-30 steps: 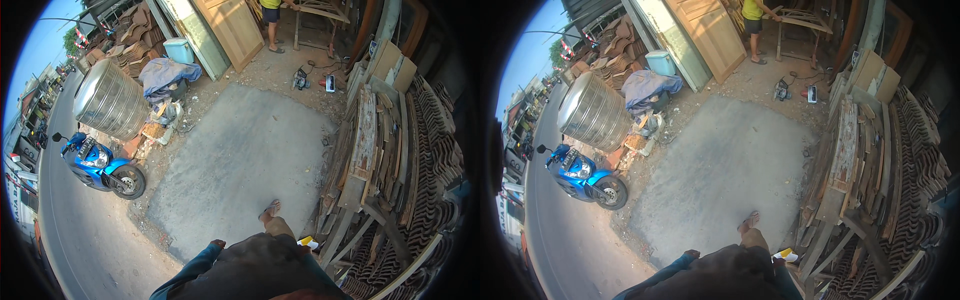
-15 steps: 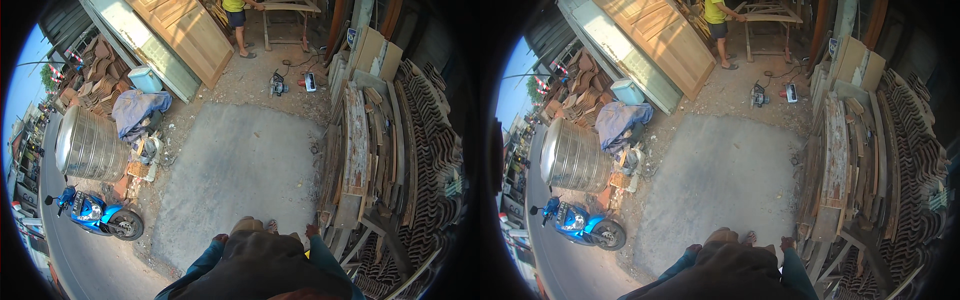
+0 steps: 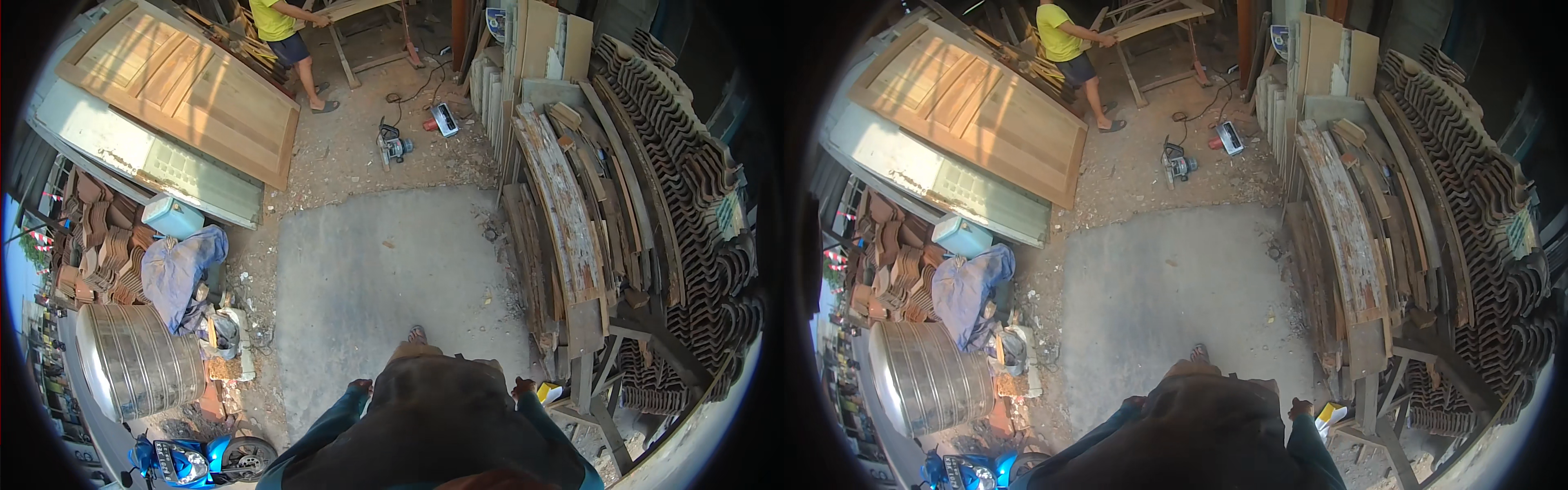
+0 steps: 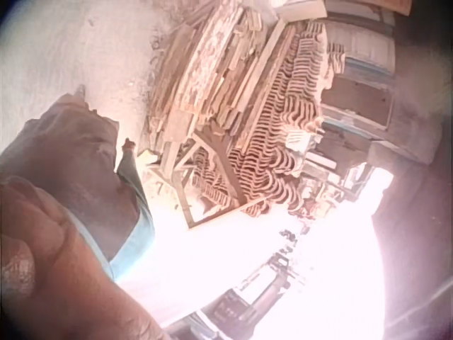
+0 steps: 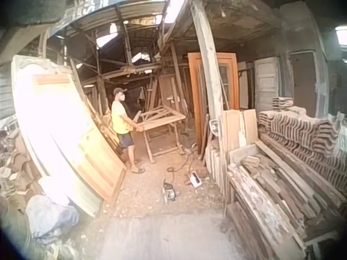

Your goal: The person handles and aligns wooden boards to assemble a large frame, lifting one board to fit it into a slot.

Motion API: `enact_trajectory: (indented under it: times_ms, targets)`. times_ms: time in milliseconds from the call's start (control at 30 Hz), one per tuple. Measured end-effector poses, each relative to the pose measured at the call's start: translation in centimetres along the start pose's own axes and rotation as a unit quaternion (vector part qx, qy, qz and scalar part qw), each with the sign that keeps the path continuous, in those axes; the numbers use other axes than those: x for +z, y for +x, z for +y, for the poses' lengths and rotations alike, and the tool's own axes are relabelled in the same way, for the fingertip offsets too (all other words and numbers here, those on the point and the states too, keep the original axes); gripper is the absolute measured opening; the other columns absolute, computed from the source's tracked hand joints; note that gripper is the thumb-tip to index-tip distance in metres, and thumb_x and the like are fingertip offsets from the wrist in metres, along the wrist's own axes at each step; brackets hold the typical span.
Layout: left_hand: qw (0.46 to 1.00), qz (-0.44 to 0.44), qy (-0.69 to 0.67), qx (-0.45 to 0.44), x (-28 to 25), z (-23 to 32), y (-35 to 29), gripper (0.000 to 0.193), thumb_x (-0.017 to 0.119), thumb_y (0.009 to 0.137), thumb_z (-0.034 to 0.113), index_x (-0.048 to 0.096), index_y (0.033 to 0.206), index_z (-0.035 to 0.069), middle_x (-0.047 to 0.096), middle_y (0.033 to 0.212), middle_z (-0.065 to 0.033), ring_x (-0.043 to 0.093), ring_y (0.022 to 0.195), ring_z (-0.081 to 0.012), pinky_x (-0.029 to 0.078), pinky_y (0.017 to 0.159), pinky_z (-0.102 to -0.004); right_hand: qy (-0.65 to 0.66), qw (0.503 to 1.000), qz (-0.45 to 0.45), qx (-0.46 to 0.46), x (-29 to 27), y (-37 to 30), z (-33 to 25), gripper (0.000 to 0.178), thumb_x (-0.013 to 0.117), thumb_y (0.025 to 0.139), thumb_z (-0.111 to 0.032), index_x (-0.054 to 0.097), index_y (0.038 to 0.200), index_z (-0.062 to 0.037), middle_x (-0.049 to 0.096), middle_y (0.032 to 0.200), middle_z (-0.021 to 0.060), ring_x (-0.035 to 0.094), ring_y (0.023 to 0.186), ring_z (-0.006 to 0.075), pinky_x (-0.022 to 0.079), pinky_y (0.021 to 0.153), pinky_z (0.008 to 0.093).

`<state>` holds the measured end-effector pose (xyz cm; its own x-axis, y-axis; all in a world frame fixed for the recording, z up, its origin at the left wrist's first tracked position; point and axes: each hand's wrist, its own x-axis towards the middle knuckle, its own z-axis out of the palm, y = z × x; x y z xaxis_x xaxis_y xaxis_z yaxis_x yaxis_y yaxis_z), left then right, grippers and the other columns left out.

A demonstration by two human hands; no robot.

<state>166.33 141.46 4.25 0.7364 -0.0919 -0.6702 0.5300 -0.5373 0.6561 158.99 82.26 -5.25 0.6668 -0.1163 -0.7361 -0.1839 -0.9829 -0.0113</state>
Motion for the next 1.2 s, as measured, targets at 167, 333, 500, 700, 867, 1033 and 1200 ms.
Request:
enact_trajectory:
  times_ms: [167, 333, 500, 700, 867, 1033, 1200]
  targets:
    - [0.949, 0.020, -0.193, -0.249, -11.1, 2.9, 13.9, 0.013, 0.052, 0.090, 0.021, 0.055, 0.089, 0.008, 0.054, 0.073, -0.0066, 0.053, 0.062, -0.0203, 0.043, 0.054, -0.0345, 0.429, 0.890, 0.045, 0.152, -5.7, -1.3, -9.4, 0.029, 0.059, 0.081, -0.035, 0.062, 0.075, -0.0075, 0.068, 0.073, 0.0101, 0.068, 0.078, 0.0215, 0.052, 0.066, 0.0400]
    - [0.962, -0.137, -0.211, -0.109, -19.0, 10.4, 25.9, 0.015, 0.049, 0.086, 0.015, 0.056, 0.072, 0.016, 0.052, 0.061, 0.0019, 0.052, 0.056, -0.0162, 0.039, 0.048, -0.0333, 0.364, 0.915, 0.090, 0.151, -12.6, 3.0, -15.5, 0.032, 0.055, 0.083, -0.036, 0.066, 0.080, -0.0059, 0.069, 0.076, 0.0126, 0.068, 0.074, 0.0221, 0.053, 0.066, 0.0410]
    - [0.969, 0.069, -0.235, -0.033, -22.2, 24.5, 36.3, 0.012, 0.058, 0.085, 0.024, 0.062, 0.085, 0.013, 0.059, 0.070, -0.0004, 0.054, 0.060, -0.0135, 0.040, 0.051, -0.0321, 0.295, 0.939, 0.125, 0.125, -19.1, 10.5, -19.0, 0.037, 0.052, 0.085, -0.037, 0.070, 0.085, -0.0043, 0.070, 0.080, 0.0152, 0.067, 0.070, 0.0228, 0.053, 0.067, 0.0420]
    - [0.981, 0.133, -0.048, 0.135, -32.4, 37.0, 43.7, 0.021, 0.066, 0.084, 0.021, 0.066, 0.101, 0.010, 0.064, 0.084, -0.0027, 0.058, 0.068, -0.0148, 0.044, 0.053, -0.0283, 0.711, 0.673, -0.027, 0.203, -25.3, 25.7, -15.1, 0.028, 0.060, 0.091, -0.028, 0.050, 0.078, -0.0052, 0.053, 0.058, 0.0114, 0.053, 0.043, 0.0231, 0.040, 0.037, 0.0362]
    - [0.882, -0.026, -0.470, 0.039, -49.1, 29.9, 52.4, 0.019, 0.064, 0.084, 0.023, 0.065, 0.097, 0.010, 0.064, 0.084, -0.0057, 0.056, 0.068, -0.0190, 0.043, 0.053, -0.0329, 0.410, 0.887, 0.183, -0.111, -34.4, 49.0, -15.5, 0.027, 0.051, 0.094, -0.028, 0.051, 0.079, -0.0044, 0.052, 0.057, 0.0109, 0.052, 0.043, 0.0215, 0.041, 0.037, 0.0368]
    - [0.932, 0.086, -0.348, -0.058, -47.6, 30.9, 50.8, 0.021, 0.059, 0.087, 0.026, 0.059, 0.100, 0.009, 0.059, 0.080, -0.0061, 0.052, 0.065, -0.0168, 0.040, 0.053, -0.0326, 0.366, 0.920, 0.134, -0.047, -59.2, 56.9, -26.0, 0.030, 0.052, 0.094, -0.031, 0.056, 0.083, -0.0042, 0.056, 0.064, 0.0083, 0.056, 0.053, 0.0196, 0.046, 0.046, 0.0358]
    - [0.906, 0.094, -0.324, -0.257, -49.3, 25.5, 49.8, 0.017, 0.053, 0.090, 0.025, 0.054, 0.092, 0.008, 0.051, 0.071, -0.0039, 0.048, 0.057, -0.0162, 0.040, 0.051, -0.0328, 0.286, 0.934, 0.197, -0.085, -76.1, 67.0, -38.7, 0.025, 0.057, 0.085, -0.028, 0.064, 0.091, -0.0057, 0.068, 0.090, 0.0141, 0.066, 0.084, 0.0317, 0.052, 0.074, 0.0430]
